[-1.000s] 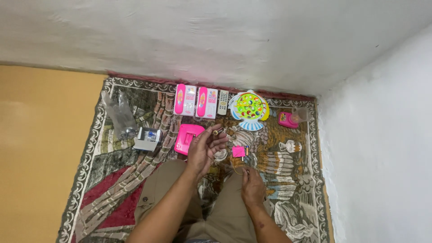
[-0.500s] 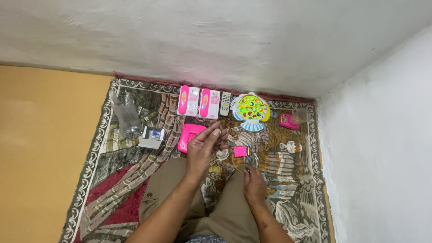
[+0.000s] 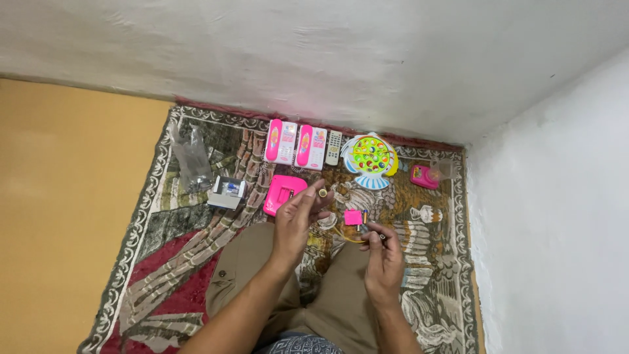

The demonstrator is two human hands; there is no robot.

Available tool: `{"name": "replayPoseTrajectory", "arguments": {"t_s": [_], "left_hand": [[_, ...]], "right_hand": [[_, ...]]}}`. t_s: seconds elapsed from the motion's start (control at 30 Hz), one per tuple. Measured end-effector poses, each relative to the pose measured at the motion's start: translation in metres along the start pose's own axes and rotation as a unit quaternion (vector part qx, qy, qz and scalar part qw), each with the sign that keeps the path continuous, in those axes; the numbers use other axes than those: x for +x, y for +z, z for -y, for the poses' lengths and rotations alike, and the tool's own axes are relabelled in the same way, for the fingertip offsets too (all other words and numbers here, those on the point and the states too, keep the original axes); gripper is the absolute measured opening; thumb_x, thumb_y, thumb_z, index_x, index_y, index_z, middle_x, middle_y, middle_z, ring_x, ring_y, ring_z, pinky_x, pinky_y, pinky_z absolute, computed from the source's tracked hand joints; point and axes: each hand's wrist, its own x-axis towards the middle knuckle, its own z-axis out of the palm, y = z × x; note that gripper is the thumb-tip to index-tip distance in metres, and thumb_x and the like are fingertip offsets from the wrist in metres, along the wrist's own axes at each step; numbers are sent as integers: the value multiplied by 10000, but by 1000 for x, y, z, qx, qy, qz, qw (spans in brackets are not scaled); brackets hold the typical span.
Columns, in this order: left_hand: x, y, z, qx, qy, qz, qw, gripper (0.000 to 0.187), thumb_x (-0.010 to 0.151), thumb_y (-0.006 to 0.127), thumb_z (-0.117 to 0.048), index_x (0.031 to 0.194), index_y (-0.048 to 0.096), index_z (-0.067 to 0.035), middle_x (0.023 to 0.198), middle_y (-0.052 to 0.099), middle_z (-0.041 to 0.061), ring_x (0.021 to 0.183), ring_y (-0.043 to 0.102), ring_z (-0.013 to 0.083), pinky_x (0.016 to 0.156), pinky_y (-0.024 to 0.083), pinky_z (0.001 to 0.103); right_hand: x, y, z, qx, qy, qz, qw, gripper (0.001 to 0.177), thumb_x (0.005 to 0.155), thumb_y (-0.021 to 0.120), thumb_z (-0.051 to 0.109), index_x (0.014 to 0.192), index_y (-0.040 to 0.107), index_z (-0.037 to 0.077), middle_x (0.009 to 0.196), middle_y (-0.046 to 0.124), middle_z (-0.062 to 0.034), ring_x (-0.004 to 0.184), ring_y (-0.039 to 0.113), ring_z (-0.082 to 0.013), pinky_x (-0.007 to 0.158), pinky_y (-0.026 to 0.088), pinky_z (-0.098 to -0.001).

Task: Replacing batteries in multiple electronic toy components.

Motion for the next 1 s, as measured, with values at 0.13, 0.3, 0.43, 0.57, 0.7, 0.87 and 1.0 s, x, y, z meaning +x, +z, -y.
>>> {"name": "replayPoseTrajectory", "arguments": {"t_s": [0.13,0.3,0.43,0.57,0.7,0.87,1.0], "left_hand": [[-8,5,-5,30,45,19,998,496,1066,520,-343,1416,617,-5,1129,728,116,1155,723,192,835,596,299],[-10,8,-13,76,36,-30,996,496,1035,523,-363,1424,611,-68,1171,780,69,1070,715,120,767,531,238],[-7,5,-7,51,23,-31,998,479,1049,523,-350,1423,630,-69,1157,789,71,1026,697,108,758,505,228],[-10,10,-11,32,29,-1,999,469,1058,519,-333,1410,636,-48,1150,790,97,1042,705,119,749,511,238],[-11,14,-14,34,22,9,999,451,1050,525,-310,1396,634,-43,1155,782,114,1083,723,118,740,511,232],[-13,14,-14,31,21,10,999,438,1040,554,-284,1389,641,-34,1158,784,122,1076,728,123,745,512,237],[-12,14,-13,36,21,12,999,434,1035,565,-283,1383,643,-36,1156,786,118,1032,732,121,744,516,238]], "right_hand": [[-8,1,38,95,8,46,994,258,1069,526,120,1266,610,-25,1005,705,-105,925,675,-153,783,566,-295],[-20,-3,53,133,3,20,991,264,1076,531,120,1272,591,-45,1004,692,-119,942,671,-169,833,564,-315],[-23,-6,61,157,-9,29,987,266,1073,542,128,1268,589,-46,1014,699,-124,966,690,-187,849,576,-332],[-20,-5,69,156,3,19,988,260,1076,546,134,1259,596,-45,998,696,-123,953,688,-187,871,571,-329],[-18,-4,68,161,4,18,987,256,1075,547,135,1251,600,-43,989,697,-121,937,694,-188,862,569,-326],[-17,-2,68,160,12,14,987,256,1070,558,135,1249,600,-43,991,700,-124,927,691,-186,843,570,-324],[-16,-1,71,151,5,18,988,257,1073,556,138,1250,598,-43,998,700,-123,935,694,-182,862,571,-319]]}}
